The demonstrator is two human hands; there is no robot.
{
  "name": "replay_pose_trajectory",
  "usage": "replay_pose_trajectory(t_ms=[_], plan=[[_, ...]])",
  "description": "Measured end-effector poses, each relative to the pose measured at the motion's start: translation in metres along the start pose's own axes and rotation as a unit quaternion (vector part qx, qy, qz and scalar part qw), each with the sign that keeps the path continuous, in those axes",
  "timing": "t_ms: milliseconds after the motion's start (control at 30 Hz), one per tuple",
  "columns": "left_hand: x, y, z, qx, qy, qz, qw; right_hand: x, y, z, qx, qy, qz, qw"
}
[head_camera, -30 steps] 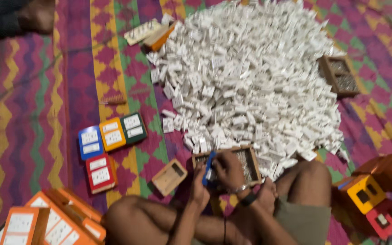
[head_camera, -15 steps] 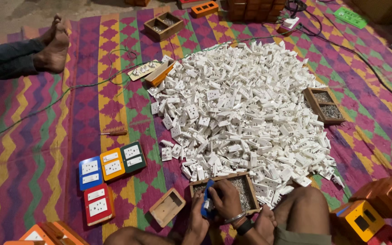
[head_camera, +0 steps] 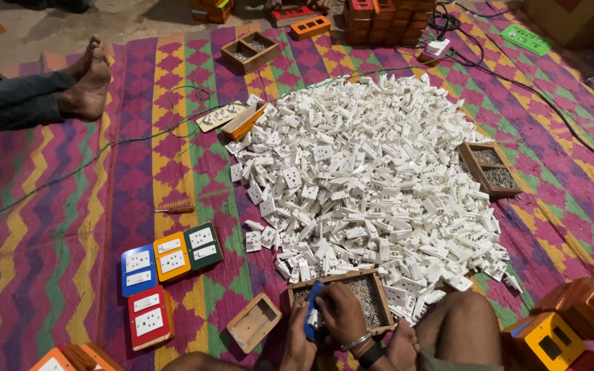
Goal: The person sits on a mat and assembles electrical socket components by hand. They pick up white plastic socket parts and colored frames, insert metal screws into the frames, and place the sockets into the frames. The person handles the components one at a time, working with a large pile of parts and a small box of screws.
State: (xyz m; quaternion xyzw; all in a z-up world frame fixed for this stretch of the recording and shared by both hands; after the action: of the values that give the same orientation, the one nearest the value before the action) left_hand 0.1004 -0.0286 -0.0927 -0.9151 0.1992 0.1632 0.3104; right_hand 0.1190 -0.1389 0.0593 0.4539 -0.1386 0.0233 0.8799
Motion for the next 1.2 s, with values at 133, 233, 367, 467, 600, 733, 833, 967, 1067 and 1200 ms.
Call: replay_pose_trajectory(t_ms=[133,233,367,467,600,733,833,967,1067,1200], plan=[[0.004,0.005,0.007,0.065,-0.015,-0.007,0.998,0.000,-0.008,0.003,0.002,-0.035,-0.014,0.999],[0.009,0.007,0.013,0.088,-0.030,-0.019,0.995,0.000,-0.020,-0.001,0.012,-0.036,-0.053,0.998],[0.012,0.008,0.016,0.071,-0.025,-0.030,0.997,-0.001,-0.021,-0.002,0.031,-0.040,-0.045,0.998],[0.013,0.010,0.015,0.032,-0.003,-0.013,0.999,-0.003,-0.024,-0.004,0.038,-0.031,-0.040,0.998],[0.018,0.015,0.028,0.119,-0.035,-0.010,0.992,-0.005,-0.033,-0.004,0.040,-0.047,-0.058,0.996],[0.027,0.014,0.034,0.187,-0.028,-0.082,0.978,-0.008,-0.035,-0.003,0.017,-0.072,-0.064,0.995],[0.031,0.017,0.039,0.182,-0.022,-0.103,0.978,-0.008,-0.029,-0.001,0.028,-0.077,-0.070,0.994],[0.035,0.028,0.044,0.058,-0.025,-0.043,0.997,-0.006,-0.009,0.004,-0.001,-0.068,-0.034,0.997],[0.034,0.024,0.038,0.008,0.009,-0.046,0.999,-0.007,0.002,0.005,0.023,-0.050,-0.005,0.998],[0.033,0.025,0.039,0.039,-0.008,-0.041,0.998,-0.007,-0.002,0.006,0.033,-0.047,-0.006,0.998]])
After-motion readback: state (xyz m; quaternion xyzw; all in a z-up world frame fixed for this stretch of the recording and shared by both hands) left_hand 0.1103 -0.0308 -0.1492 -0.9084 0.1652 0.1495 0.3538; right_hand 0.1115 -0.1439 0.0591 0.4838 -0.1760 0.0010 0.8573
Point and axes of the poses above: each hand's wrist, its own x-axis towards the middle knuckle, its own z-axis out of the back of the hand, y = z × x, the point moved 10 cm from there along x, towards the middle knuckle
